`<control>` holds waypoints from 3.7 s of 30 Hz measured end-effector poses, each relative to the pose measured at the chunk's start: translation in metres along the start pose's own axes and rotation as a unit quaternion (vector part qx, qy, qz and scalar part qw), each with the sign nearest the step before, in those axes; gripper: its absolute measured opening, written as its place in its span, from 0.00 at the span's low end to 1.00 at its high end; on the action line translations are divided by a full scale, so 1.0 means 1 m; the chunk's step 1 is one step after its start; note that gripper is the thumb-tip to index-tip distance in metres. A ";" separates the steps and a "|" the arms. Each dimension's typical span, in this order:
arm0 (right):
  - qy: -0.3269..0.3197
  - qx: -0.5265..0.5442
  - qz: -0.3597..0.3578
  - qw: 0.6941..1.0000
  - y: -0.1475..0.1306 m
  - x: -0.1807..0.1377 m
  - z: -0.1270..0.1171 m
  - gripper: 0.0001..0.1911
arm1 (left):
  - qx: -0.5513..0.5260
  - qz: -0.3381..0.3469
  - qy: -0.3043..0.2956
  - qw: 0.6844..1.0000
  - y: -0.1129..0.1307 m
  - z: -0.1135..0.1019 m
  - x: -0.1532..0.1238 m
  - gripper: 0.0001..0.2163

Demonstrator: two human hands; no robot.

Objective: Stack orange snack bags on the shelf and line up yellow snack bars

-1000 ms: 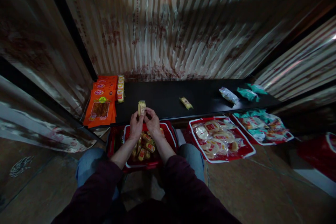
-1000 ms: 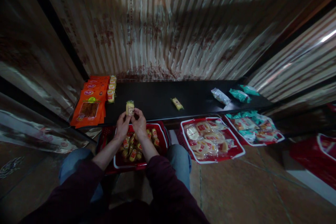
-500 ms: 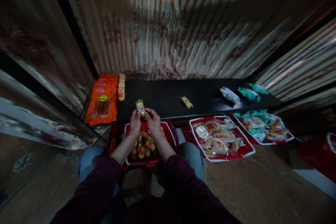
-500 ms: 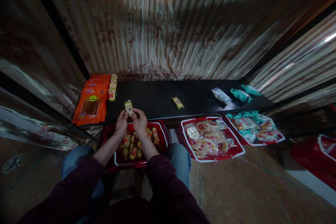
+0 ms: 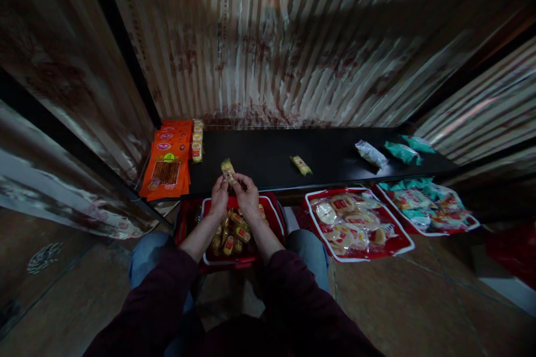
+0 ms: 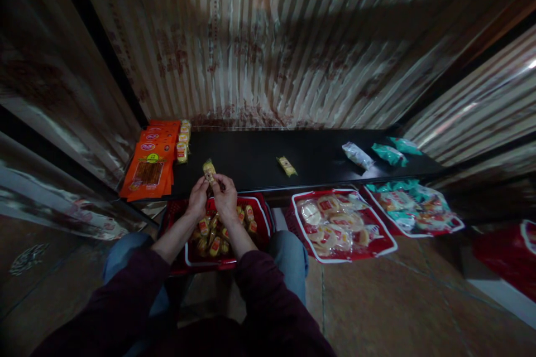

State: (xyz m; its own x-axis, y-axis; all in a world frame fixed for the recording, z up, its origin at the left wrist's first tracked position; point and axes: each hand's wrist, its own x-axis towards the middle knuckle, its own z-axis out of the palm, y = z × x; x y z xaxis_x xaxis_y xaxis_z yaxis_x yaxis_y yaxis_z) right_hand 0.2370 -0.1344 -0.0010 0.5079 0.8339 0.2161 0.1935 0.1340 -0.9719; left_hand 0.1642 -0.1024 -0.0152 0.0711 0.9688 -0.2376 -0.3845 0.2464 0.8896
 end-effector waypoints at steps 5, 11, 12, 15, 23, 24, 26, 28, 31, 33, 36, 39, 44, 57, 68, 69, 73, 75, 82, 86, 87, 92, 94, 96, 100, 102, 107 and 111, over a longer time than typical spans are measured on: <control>0.005 -0.038 -0.027 0.999 -0.011 -0.002 -0.003 0.11 | 0.029 0.026 -0.009 0.999 -0.002 -0.002 0.001 0.11; -0.003 -0.090 -0.041 0.995 -0.014 -0.003 -0.007 0.11 | 0.038 -0.003 0.013 0.999 0.001 0.002 -0.002 0.08; -0.006 -0.095 -0.041 0.995 -0.014 -0.002 -0.008 0.11 | 0.035 -0.007 0.017 0.999 0.001 0.003 -0.002 0.07; -0.003 -0.107 -0.040 0.993 -0.014 -0.002 -0.010 0.11 | 0.018 -0.015 0.019 1.000 0.004 0.005 -0.005 0.06; 0.005 -0.123 -0.029 0.992 -0.017 -0.001 -0.012 0.14 | -0.003 0.027 0.034 0.999 0.003 0.003 -0.007 0.07; 0.005 -0.123 -0.025 0.992 -0.017 -0.001 -0.012 0.14 | -0.004 0.028 0.031 0.999 0.002 0.002 -0.007 0.07; 0.004 -0.126 -0.018 0.992 -0.016 -0.001 -0.011 0.15 | -0.001 0.034 0.029 0.999 0.002 0.000 -0.006 0.07; 0.002 -0.131 -0.012 0.991 -0.014 0.000 -0.011 0.15 | 0.011 0.040 0.030 0.999 0.004 -0.001 -0.007 0.06; 0.002 -0.128 -0.009 0.992 -0.010 0.001 -0.009 0.15 | 0.037 0.060 0.037 0.997 0.008 -0.002 -0.009 0.06; 0.002 -0.114 -0.011 0.993 -0.009 0.002 -0.008 0.16 | 0.052 0.078 0.045 0.995 0.011 -0.001 -0.011 0.05; -0.007 -0.104 -0.016 0.994 -0.010 0.003 -0.007 0.16 | 0.042 0.075 0.057 0.995 0.014 0.000 -0.012 0.09; -0.012 -0.109 -0.025 0.994 -0.012 0.003 -0.007 0.14 | 0.027 0.062 0.039 0.997 0.016 0.000 -0.013 0.14; 0.000 -0.124 -0.037 0.992 -0.014 0.002 -0.007 0.14 | 0.040 0.086 0.020 0.995 0.019 0.000 -0.016 0.11; -0.020 -0.128 -0.038 0.991 -0.012 -0.001 -0.005 0.22 | 0.081 0.107 -0.002 0.991 0.026 0.001 -0.020 0.05; -0.010 -0.065 0.025 0.998 0.002 0.002 -0.001 0.20 | 0.160 0.157 0.024 0.974 0.023 -0.004 -0.018 0.10; -0.015 -0.046 0.033 0.998 0.003 0.002 0.000 0.20 | 0.164 0.161 0.022 0.973 0.023 -0.005 -0.018 0.10; -0.022 -0.010 0.053 0.998 0.009 0.002 0.003 0.20 | 0.157 0.148 -0.001 0.977 0.020 -0.007 -0.016 0.11; -0.020 -0.002 0.062 0.998 0.009 0.003 0.004 0.21 | 0.142 0.143 -0.012 0.979 0.018 -0.007 -0.014 0.11; -0.029 -0.010 0.064 0.997 0.010 0.007 0.010 0.17 | 0.139 0.158 0.009 0.978 0.015 -0.008 -0.009 0.13; -0.041 -0.041 0.052 0.997 0.011 0.010 0.016 0.16 | 0.161 0.188 0.027 0.969 0.012 -0.015 -0.002 0.12; -0.045 -0.051 0.049 0.996 0.011 0.011 0.017 0.16 | 0.166 0.193 0.031 0.967 0.011 -0.017 0.000 0.12; -0.056 -0.094 0.034 0.993 0.015 0.019 0.028 0.15 | 0.193 0.215 0.053 0.956 0.007 -0.026 0.010 0.12; -0.061 -0.108 0.028 0.992 0.014 0.023 0.035 0.14 | 0.201 0.229 0.061 0.951 0.008 -0.029 0.015 0.13; -0.071 -0.117 0.020 0.990 0.013 0.028 0.043 0.13 | 0.216 0.240 0.072 0.944 0.011 -0.032 0.021 0.13; -0.090 -0.132 0.008 0.987 0.009 0.037 0.059 0.14 | 0.260 0.265 0.096 0.924 0.018 -0.041 0.034 0.14; -0.098 -0.146 0.004 0.984 0.007 0.042 0.067 0.15 | 0.276 0.272 0.103 0.916 0.020 -0.045 0.040 0.14; -0.117 -0.177 -0.001 0.977 0.006 0.049 0.086 0.17 | 0.297 0.272 0.120 0.908 0.022 -0.056 0.053 0.14; -0.122 -0.186 -0.007 0.975 0.007 0.050 0.099 0.20 | 0.316 0.271 0.132 0.899 0.022 -0.065 0.060 0.14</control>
State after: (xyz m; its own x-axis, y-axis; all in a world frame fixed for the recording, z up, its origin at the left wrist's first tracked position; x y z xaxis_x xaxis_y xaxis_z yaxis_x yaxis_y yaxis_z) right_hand 0.1804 -0.0391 -0.0064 0.2968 0.9420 0.1567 0.5134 -0.0190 -0.8579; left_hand 0.0997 -0.0405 -0.0351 -0.2229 0.9315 0.2875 0.3100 -0.2119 0.9268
